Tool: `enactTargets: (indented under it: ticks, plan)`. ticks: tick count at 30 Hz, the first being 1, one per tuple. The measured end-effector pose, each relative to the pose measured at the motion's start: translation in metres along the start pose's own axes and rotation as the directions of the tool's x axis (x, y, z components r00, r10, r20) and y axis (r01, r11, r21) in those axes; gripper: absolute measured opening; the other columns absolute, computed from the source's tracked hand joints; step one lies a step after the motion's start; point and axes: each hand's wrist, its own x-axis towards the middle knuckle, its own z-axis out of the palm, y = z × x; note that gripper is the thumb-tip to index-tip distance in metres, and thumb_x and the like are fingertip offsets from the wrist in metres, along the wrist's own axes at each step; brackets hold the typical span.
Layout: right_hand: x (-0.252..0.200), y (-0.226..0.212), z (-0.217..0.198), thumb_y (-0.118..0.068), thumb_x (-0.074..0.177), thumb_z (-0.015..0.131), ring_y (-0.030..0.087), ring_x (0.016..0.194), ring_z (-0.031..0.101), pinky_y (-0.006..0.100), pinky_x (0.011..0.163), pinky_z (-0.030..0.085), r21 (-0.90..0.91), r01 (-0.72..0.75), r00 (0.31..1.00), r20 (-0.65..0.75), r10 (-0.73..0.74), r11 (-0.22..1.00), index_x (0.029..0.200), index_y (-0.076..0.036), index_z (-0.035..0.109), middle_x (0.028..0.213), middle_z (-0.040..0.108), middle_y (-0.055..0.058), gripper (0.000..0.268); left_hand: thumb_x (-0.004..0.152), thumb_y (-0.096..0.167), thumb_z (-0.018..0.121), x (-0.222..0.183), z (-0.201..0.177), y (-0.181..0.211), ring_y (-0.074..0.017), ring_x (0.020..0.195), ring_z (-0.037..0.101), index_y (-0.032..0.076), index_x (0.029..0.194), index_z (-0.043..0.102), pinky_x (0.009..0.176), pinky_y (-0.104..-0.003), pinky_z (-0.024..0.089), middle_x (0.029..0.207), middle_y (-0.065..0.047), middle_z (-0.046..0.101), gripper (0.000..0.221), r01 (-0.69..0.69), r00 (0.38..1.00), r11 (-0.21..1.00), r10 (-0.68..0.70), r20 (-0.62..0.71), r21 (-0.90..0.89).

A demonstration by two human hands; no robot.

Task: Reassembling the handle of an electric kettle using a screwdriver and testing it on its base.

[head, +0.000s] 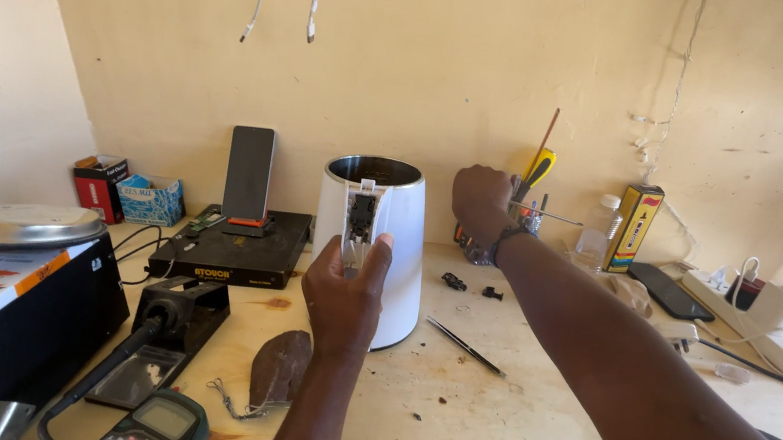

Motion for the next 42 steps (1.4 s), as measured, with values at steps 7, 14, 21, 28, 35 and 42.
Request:
enactTargets:
  ticks: [7, 14, 21, 28, 35, 42]
  plan:
    - [-0.004, 0.009, -0.034, -0.022, 0.101, 0.062, 0.035, 0.097, 0.081, 0.048, 0.081, 0.062, 0.132, -0.16, 0.986, 0.062, 0.153, 0.978, 0.096, -0.012, 0.084, 0.089, 0.082, 0.01, 0.025, 0.091, 0.039, 0.082, 0.001, 0.004, -0.005, -0.0292, 0.073, 0.08, 0.008, 0.091, 0.079, 0.072, -0.051, 0.068, 0.076, -0.015, 0.076, 0.031, -0.011, 1.0, 0.999, 0.011, -0.008, 0.035]
    - [0.001, 0.062, -0.102, -0.033, 0.11, 0.052, 0.046, 0.109, 0.075, 0.059, 0.091, 0.06, 0.577, -0.065, 0.927, -0.267, 0.263, 0.814, 0.111, -0.003, 0.069, 0.105, 0.074, 0.022, 0.035, 0.09, 0.038, 0.082, -0.003, 0.004, -0.002, -0.0294, 0.072, 0.08, 0.007, 0.091, 0.079, 0.074, -0.052, 0.068, 0.076, -0.016, 0.077, 0.032, -0.005, 1.0, 0.999, 0.006, -0.012, 0.035]
    - [-0.055, 0.09, -0.132, -0.021, 0.099, 0.059, 0.054, 0.101, 0.072, 0.065, 0.08, 0.056, 0.795, 0.107, 0.927, -0.297, 0.231, 0.597, 0.116, -0.001, 0.055, 0.105, 0.066, 0.028, 0.026, 0.091, 0.036, 0.084, -0.006, 0.002, 0.011, -0.0298, 0.069, 0.079, 0.004, 0.091, 0.078, 0.074, -0.051, 0.067, 0.074, -0.019, 0.074, 0.033, -0.018, 1.0, 0.996, 0.017, 0.012, 0.085]
    - [0.022, 0.114, 0.061, -0.027, 0.086, 0.072, 0.031, 0.054, 0.071, 0.04, 0.05, 0.054, 0.784, -0.194, 0.979, 0.191, 0.068, 0.59, 0.086, -0.005, 0.08, 0.065, 0.071, 0.016, 0.023, 0.093, 0.041, 0.081, -0.008, 0.003, 0.014, -0.025, 0.06, 0.076, 0.007, 0.088, 0.076, 0.065, -0.042, 0.066, 0.07, -0.016, 0.072, 0.035, 0.02, 1.0, 0.998, -0.021, 0.018, 0.062]
    - [-0.046, 0.05, 0.014, -0.002, 0.091, 0.065, 0.014, 0.043, 0.054, 0.028, 0.043, 0.039, 0.773, -0.487, 0.861, 0.504, 0.073, 0.406, 0.108, 0.01, 0.074, 0.075, 0.073, 0.018, 0.022, 0.092, 0.037, 0.08, -0.007, 0.002, 0.007, -0.0197, 0.051, 0.071, 0.008, 0.081, 0.075, 0.055, -0.036, 0.064, 0.058, -0.012, 0.067, 0.031, 0.013, 0.999, 1.0, -0.012, 0.034, -0.003]
    - [-0.021, 0.018, 0.037, -0.019, 0.099, 0.065, 0.019, 0.031, 0.051, 0.026, 0.033, 0.04, 0.77, -0.385, 0.91, 0.408, 0.072, 0.509, 0.074, 0.002, 0.079, 0.047, 0.059, 0.013, 0.035, 0.089, 0.036, 0.082, -0.004, 0.003, 0.001, -0.0209, 0.048, 0.07, 0.008, 0.076, 0.073, 0.05, -0.035, 0.06, 0.054, -0.013, 0.066, 0.031, 0.031, 0.999, 0.999, -0.031, 0.028, -0.012]
